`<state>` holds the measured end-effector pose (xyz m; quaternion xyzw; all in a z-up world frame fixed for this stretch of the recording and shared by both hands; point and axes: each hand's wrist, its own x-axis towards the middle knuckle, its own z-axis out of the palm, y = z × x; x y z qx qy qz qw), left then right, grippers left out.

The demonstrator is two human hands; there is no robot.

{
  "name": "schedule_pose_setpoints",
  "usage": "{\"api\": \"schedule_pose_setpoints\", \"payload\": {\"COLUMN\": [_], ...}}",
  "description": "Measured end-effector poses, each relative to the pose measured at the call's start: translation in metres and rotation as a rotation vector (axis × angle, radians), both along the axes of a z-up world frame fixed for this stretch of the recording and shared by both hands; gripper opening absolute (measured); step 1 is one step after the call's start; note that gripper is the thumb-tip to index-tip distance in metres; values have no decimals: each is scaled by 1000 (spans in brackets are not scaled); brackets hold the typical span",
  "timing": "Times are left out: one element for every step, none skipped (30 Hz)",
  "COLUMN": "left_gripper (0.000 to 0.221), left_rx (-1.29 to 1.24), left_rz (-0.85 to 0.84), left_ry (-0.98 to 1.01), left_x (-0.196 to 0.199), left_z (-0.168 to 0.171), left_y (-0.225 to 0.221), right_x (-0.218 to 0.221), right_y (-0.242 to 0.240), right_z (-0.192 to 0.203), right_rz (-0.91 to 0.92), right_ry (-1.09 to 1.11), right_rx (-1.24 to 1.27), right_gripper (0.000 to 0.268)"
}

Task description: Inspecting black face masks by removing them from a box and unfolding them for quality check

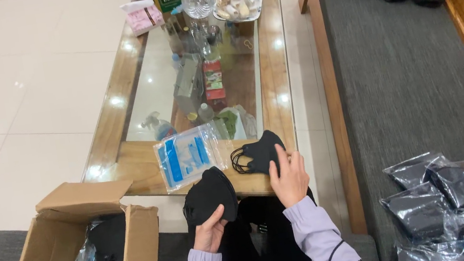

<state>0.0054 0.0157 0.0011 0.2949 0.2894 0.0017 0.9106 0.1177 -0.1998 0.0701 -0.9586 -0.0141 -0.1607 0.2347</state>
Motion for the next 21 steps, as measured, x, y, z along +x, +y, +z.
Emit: {"api": "schedule_pose_setpoints", "payload": {"left_gripper": [47, 47, 47, 47, 38, 29, 29, 29, 29, 29, 34, 38, 38, 27, 17, 17, 21, 25, 25, 34, 43], "left_rx": [-2, 9, 20, 22, 11, 0, 1, 5, 10, 7, 6, 7, 7, 9, 10, 10, 9, 8, 8, 9, 9], "left_rz": [4, -5, -14, -14, -28, -41, -40, -39, -37, -37, -39, -41, -39, -36, -33, -32, -18, -5, -4, 11, 26], "left_ry": [-4, -10, -17, -21, -15, -12, -18, -22, -27, -27, -4, 13, 9, 23, 37, 35, 35, 37, 37, 22, 8], "left_x": [1, 0, 0, -1, -2, 0, 0, -1, -1, -1, -1, 1, 2, 1, 0, 1, 1, 1, 0, 1, 2], "left_z": [0, 1, 1, 0, -1, -2, -3, -4, -6, -2, 2, 7, 2, -2, -7, -7, -8, -9, -10, -10, -11], "left_y": [0, 0, 0, 1, 1, 1, 2, 1, 0, -1, -3, -3, -2, -2, -2, -2, -2, -2, -3, -4, -5], "right_x": [6, 10, 14, 14, 15, 18, 19, 19, 19, 17, 15, 16, 15, 12, 10, 9, 9, 8, 7, 8, 8], "right_y": [-1, -2, -3, -3, -4, -4, -3, -4, -5, -6, -6, -5, -5, -5, -5, -5, -5, -5, -5, -4, -4], "right_z": [-2, -4, -6, -9, -11, -13, -15, -16, -18, -18, -19, -19, -18, -18, -18, -18, -18, -18, -19, -20, -20], "right_rz": [4, 145, 287, 286, 317, 348, 348, 340, 332, 333, 323, 315, 316, 315, 313, 314, 314, 314, 316, 310, 305], "right_ry": [-4, -40, -77, -81, -11, 56, 50, 53, 56, 56, 54, 46, 42, 36, 31, 29, 27, 27, 27, 23, 19], "right_rx": [-2, 10, 21, 22, -39, -100, -101, -108, -114, -117, -108, -98, -98, -104, -109, -109, -104, -99, -99, -102, -104], "right_gripper": [47, 49, 52, 52, 54, 57, 57, 54, 53, 53, 52, 51, 51, 51, 51, 51, 51, 51, 51, 51, 51]}}
